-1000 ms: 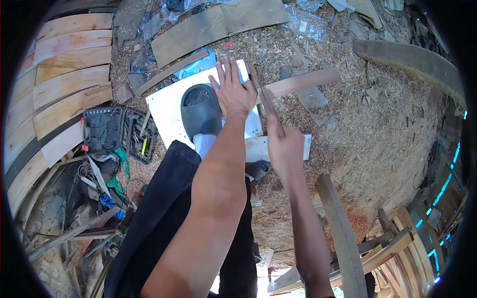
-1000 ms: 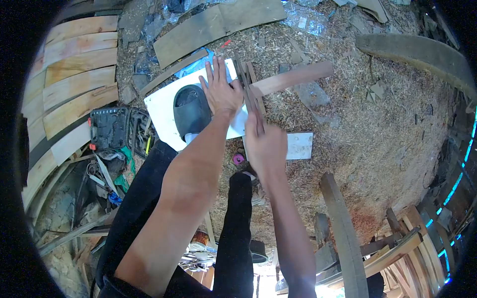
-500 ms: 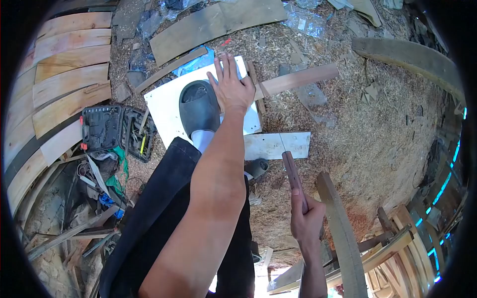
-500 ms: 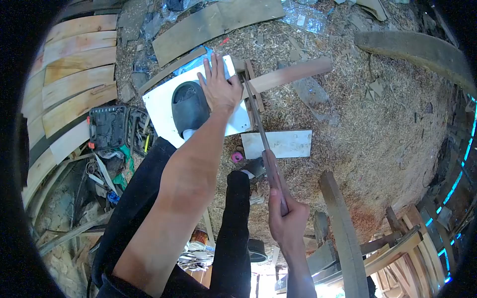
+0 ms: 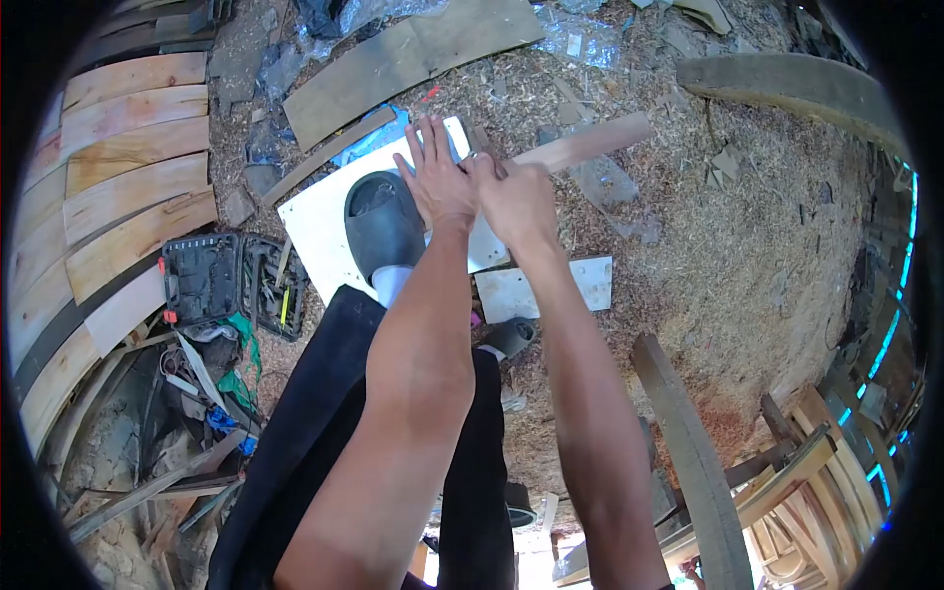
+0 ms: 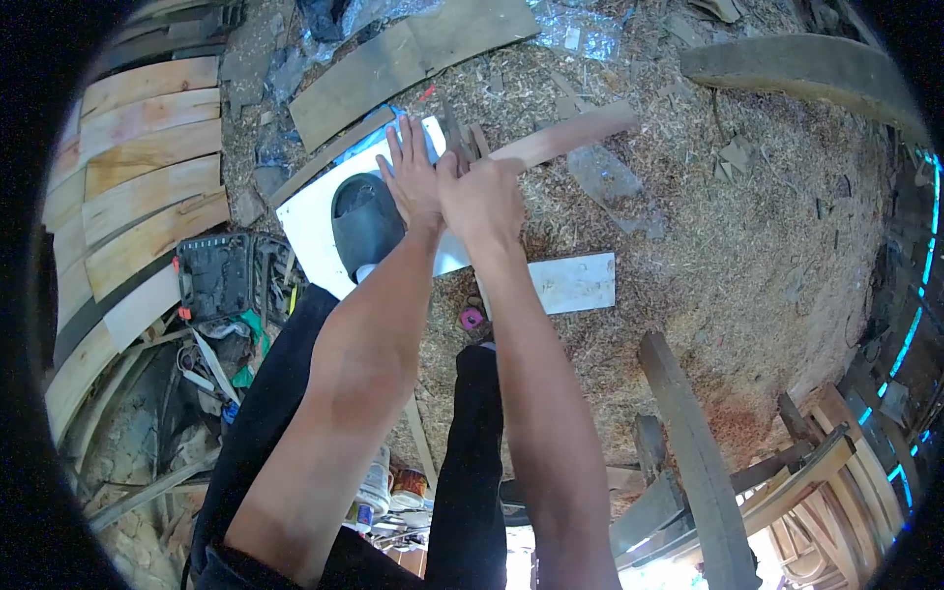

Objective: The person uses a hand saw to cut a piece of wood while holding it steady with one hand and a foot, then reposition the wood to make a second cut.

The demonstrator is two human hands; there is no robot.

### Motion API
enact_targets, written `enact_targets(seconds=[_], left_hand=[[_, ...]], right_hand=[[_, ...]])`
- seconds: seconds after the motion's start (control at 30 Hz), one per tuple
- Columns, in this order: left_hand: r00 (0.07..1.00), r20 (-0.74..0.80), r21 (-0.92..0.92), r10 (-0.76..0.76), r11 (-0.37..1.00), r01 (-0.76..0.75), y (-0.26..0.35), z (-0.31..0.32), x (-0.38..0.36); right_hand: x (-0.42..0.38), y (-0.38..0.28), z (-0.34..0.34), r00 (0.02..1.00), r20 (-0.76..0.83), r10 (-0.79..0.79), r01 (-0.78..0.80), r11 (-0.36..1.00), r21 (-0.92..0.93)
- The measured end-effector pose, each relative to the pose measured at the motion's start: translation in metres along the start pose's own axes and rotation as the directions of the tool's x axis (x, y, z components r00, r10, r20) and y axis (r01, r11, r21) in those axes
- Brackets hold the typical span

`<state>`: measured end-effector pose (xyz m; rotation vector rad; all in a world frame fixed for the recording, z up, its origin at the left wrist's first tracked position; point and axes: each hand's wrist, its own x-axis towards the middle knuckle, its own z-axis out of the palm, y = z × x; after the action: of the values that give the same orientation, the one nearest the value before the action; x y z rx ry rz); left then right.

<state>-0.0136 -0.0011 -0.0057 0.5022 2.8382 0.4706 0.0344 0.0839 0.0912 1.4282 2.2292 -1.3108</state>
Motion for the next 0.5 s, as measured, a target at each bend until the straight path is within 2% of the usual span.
enact_targets(seconds=[0.07, 0.13, 0.2, 0.27, 0.33, 0.43, 0.5], left_hand=[[1.0, -0.009, -0.003, -0.004, 1.0, 0.004, 0.001, 0.002, 0.0], [1.0, -0.013, -0.009, -0.011, 1.0, 0.011, 0.004, 0.0, -0.002], [1.0, -0.022, -0.007, -0.019, 1.0, 0.018, 0.003, -0.001, -0.002], [0.999, -0.024, -0.007, -0.026, 1.0, 0.026, 0.005, 0.0, 0.001], [0.999, -0.019, -0.004, -0.032, 0.999, 0.032, 0.005, 0.0, 0.0], [0.999, -0.019, -0.007, -0.031, 1.0, 0.031, 0.006, 0.0, 0.0], [0.999, -0.026, -0.007, -0.025, 1.0, 0.025, 0.006, 0.0, 0.002]], right_hand=[[-0.02, 0.008, -0.006, 0.998, -0.044, -0.046, 0.049, 0.997, 0.063], [-0.056, 0.015, -0.027, 0.999, 0.031, 0.025, -0.028, 0.996, 0.087], [-0.094, 0.013, -0.056, 0.982, 0.11, 0.156, -0.169, 0.979, 0.114], [-0.138, 0.019, -0.079, 0.994, 0.042, 0.1, -0.105, 0.984, 0.142], [-0.177, 0.014, -0.112, 0.957, 0.113, 0.266, -0.277, 0.956, 0.1], [-0.203, 0.023, -0.133, 0.953, 0.108, 0.284, -0.286, 0.958, 0.0], [-0.188, 0.023, -0.125, 0.961, 0.097, 0.258, -0.259, 0.966, -0.002]])
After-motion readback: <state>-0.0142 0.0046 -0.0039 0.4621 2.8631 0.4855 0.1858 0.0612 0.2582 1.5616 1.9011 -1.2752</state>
